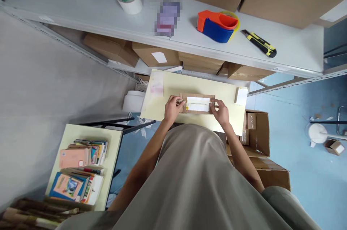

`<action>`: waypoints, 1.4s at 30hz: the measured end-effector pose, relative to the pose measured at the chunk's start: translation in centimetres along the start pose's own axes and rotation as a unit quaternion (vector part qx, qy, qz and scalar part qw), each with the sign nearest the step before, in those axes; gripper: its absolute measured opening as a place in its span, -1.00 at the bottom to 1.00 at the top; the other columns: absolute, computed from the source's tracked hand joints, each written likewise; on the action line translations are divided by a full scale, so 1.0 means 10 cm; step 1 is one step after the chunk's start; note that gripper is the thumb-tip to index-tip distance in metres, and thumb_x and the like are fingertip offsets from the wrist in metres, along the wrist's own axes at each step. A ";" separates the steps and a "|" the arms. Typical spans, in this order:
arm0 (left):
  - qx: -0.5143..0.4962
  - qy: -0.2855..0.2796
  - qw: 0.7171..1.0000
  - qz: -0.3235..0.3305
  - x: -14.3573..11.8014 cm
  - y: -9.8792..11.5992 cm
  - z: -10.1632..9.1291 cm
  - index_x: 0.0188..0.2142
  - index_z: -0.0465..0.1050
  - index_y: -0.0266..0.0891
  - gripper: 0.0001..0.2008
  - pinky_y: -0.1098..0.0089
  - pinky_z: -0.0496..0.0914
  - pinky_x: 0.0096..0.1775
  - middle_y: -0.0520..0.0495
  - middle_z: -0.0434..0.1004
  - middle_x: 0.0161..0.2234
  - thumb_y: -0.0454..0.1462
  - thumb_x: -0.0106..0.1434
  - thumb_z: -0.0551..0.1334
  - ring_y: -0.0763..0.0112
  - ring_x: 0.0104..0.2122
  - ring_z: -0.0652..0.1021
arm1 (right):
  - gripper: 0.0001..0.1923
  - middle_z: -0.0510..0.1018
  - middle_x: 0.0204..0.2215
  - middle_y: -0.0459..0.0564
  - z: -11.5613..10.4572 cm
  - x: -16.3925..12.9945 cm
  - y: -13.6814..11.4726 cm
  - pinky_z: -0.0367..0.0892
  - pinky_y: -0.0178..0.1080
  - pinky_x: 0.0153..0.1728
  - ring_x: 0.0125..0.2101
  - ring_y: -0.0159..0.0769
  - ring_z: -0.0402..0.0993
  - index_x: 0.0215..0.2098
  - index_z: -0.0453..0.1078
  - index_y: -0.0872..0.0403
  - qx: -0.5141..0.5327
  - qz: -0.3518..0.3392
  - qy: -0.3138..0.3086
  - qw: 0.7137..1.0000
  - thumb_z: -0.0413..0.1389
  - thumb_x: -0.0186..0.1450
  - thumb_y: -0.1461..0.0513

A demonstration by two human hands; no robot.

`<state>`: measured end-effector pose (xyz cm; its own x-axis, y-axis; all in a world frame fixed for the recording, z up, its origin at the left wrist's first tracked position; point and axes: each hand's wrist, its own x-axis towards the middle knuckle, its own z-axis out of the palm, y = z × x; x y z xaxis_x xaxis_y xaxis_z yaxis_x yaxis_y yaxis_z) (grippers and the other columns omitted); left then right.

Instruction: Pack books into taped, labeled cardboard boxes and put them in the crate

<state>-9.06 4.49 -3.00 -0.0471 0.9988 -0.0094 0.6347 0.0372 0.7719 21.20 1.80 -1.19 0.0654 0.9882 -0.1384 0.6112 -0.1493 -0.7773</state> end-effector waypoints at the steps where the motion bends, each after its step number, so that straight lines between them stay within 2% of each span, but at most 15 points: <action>1: 0.015 -0.009 1.000 0.004 0.00 0.02 -0.02 -0.14 0.58 -0.13 -0.89 0.24 0.65 -0.03 -0.11 0.63 -0.04 -0.27 0.43 0.47 0.29 -0.22 0.71 | -0.52 0.69 0.22 0.21 -0.01 -0.01 -0.01 0.73 0.15 0.08 -0.05 0.06 0.78 0.16 0.59 -0.05 0.002 -0.009 -0.004 1.000 0.11 0.56 -0.16; 4: 0.054 -0.012 0.998 0.025 -0.03 0.10 -0.06 -0.12 0.61 -0.10 -0.85 0.15 0.65 0.07 -0.17 0.60 0.04 -0.24 0.38 0.51 0.14 -0.06 0.72 | -0.51 0.67 0.22 0.23 -0.04 -0.06 -0.03 0.72 0.16 0.10 -0.02 0.07 0.77 0.19 0.59 -0.04 -0.008 -0.029 -0.010 1.000 0.08 0.58 -0.14; 8: 0.068 0.020 0.995 0.067 0.00 0.20 -0.11 -0.12 0.64 -0.09 -0.87 -0.04 0.59 0.29 -0.27 0.57 0.18 -0.23 0.36 0.50 -0.08 0.25 0.63 | -0.52 0.55 0.35 0.31 -0.10 -0.08 -0.09 0.74 0.21 0.01 -0.04 0.13 0.78 0.22 0.61 -0.02 -0.063 -0.031 -0.015 0.997 0.08 0.58 -0.08; 10: 0.063 0.033 0.993 0.095 0.11 0.29 -0.17 -0.10 0.65 -0.10 -0.90 -0.10 0.56 0.33 -0.30 0.58 0.21 -0.25 0.40 0.45 -0.11 0.29 0.60 | -0.54 0.52 0.39 0.30 -0.16 -0.03 -0.18 0.73 0.25 0.03 -0.02 0.16 0.77 0.24 0.61 -0.05 -0.089 -0.044 -0.001 0.995 0.08 0.59 -0.07; 12: 0.050 0.049 0.989 0.134 0.29 0.46 -0.25 -0.07 0.65 -0.12 -0.91 -0.10 0.55 0.34 -0.30 0.60 0.21 -0.27 0.45 0.39 -0.09 0.27 0.62 | -0.54 0.53 0.39 0.28 -0.27 0.11 -0.34 0.69 0.28 0.14 0.13 0.23 0.72 0.31 0.58 -0.09 -0.103 -0.090 0.030 0.990 0.06 0.61 -0.05; 15: 0.026 0.080 0.977 0.198 0.67 0.87 -0.39 -0.03 0.66 -0.12 -0.86 -0.06 0.54 0.36 -0.25 0.64 0.21 -0.30 0.49 0.32 -0.02 0.27 0.63 | -0.50 0.52 0.40 0.27 -0.49 0.47 -0.75 0.52 0.33 0.35 0.39 0.27 0.51 0.43 0.48 -0.08 -0.132 -0.191 0.092 0.968 0.05 0.63 -0.03; 19: -0.006 0.120 0.959 0.255 1.22 1.56 -0.54 -0.05 0.66 -0.12 -0.83 0.03 0.54 0.34 -0.20 0.68 0.17 -0.34 0.49 0.28 0.07 0.22 0.66 | -0.40 0.39 0.51 0.33 -0.80 1.16 -1.47 0.25 0.35 0.52 0.52 0.25 0.28 0.56 0.29 0.03 -0.195 -0.286 0.147 0.927 0.02 0.65 0.02; 22: -0.019 0.142 0.952 0.270 1.50 1.94 -0.60 -0.09 0.66 -0.13 -0.83 0.03 0.53 0.34 -0.19 0.70 0.13 -0.36 0.48 0.28 0.08 0.21 0.66 | -0.37 0.40 0.48 0.47 -0.92 1.73 -1.90 0.20 0.39 0.50 0.47 0.34 0.32 0.55 0.25 0.19 -0.248 -0.281 0.143 0.916 0.06 0.61 0.09; 25: -0.040 0.156 0.949 0.271 1.58 2.13 -0.61 -0.14 0.65 -0.13 -0.87 0.05 0.53 0.31 -0.19 0.71 0.10 -0.37 0.46 0.31 0.09 0.17 0.68 | -0.39 0.51 0.34 0.63 -0.92 2.20 -2.13 0.22 0.38 0.46 0.38 0.40 0.43 0.45 0.28 0.39 -0.316 -0.212 0.100 0.919 0.10 0.53 0.21; 29: -0.064 0.156 0.949 0.267 1.45 2.14 -0.62 -0.21 0.62 -0.13 -0.91 0.07 0.55 0.28 -0.17 0.72 0.06 -0.34 0.46 0.35 0.12 0.13 0.70 | -0.38 0.56 0.28 0.69 -0.86 2.51 -2.18 0.23 0.36 0.44 0.35 0.41 0.49 0.40 0.29 0.44 -0.363 -0.158 0.045 0.917 0.19 0.49 0.22; 32: -0.086 0.150 0.953 0.250 1.27 2.02 -0.64 -0.22 0.62 -0.13 -0.88 0.09 0.57 0.26 -0.16 0.74 0.02 -0.30 0.50 0.33 0.14 0.09 0.72 | -0.42 0.63 0.21 0.65 -0.86 2.55 -2.16 0.22 0.33 0.45 0.31 0.38 0.55 0.37 0.31 0.44 -0.384 -0.152 0.046 0.909 0.20 0.50 0.23; 35: -0.122 0.122 0.959 0.223 1.05 1.83 -0.64 -0.13 0.66 -0.14 -0.84 0.14 0.61 0.20 -0.13 0.77 -0.01 -0.34 0.51 0.26 0.18 0.04 0.74 | -0.47 0.69 0.13 0.59 -0.90 2.48 -2.11 0.30 0.27 0.41 0.24 0.34 0.62 0.36 0.33 0.43 -0.389 -0.144 0.044 0.909 0.18 0.54 0.24; 37: -0.157 0.095 0.962 0.200 0.86 1.67 -0.62 -0.07 0.67 -0.14 -0.78 0.16 0.64 0.15 -0.10 0.79 -0.04 -0.37 0.49 0.23 0.22 -0.02 0.76 | -0.44 0.70 0.11 0.55 -0.91 2.33 -2.05 0.39 0.27 0.34 0.20 0.36 0.64 0.37 0.32 0.36 -0.356 -0.143 0.046 0.922 0.20 0.55 0.17; 39: -0.198 0.079 0.962 0.172 0.65 1.52 -0.57 -0.02 0.67 -0.13 -0.78 0.16 0.66 0.14 -0.08 0.80 -0.05 -0.35 0.50 0.24 0.24 -0.05 0.76 | -0.40 0.72 0.09 0.44 -0.86 2.05 -1.93 0.48 0.27 0.26 0.15 0.34 0.66 0.37 0.34 0.23 -0.272 -0.153 0.049 0.949 0.22 0.57 0.00; 42: -0.247 0.069 0.958 0.130 0.29 1.34 -0.50 0.01 0.66 -0.13 -0.83 0.17 0.68 0.13 -0.10 0.81 -0.06 -0.21 0.54 0.29 0.24 -0.04 0.77 | -0.33 0.75 -0.01 0.21 -0.65 1.44 -1.69 0.60 0.16 0.16 0.06 0.17 0.70 0.23 0.43 0.02 -0.040 -0.173 0.001 0.984 0.19 0.51 -0.31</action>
<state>-4.57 7.72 10.48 -0.0595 0.9575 0.2822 0.1979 -0.2657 0.9435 16.97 18.80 13.96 -0.1557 0.9796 0.1268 0.6577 0.1986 -0.7266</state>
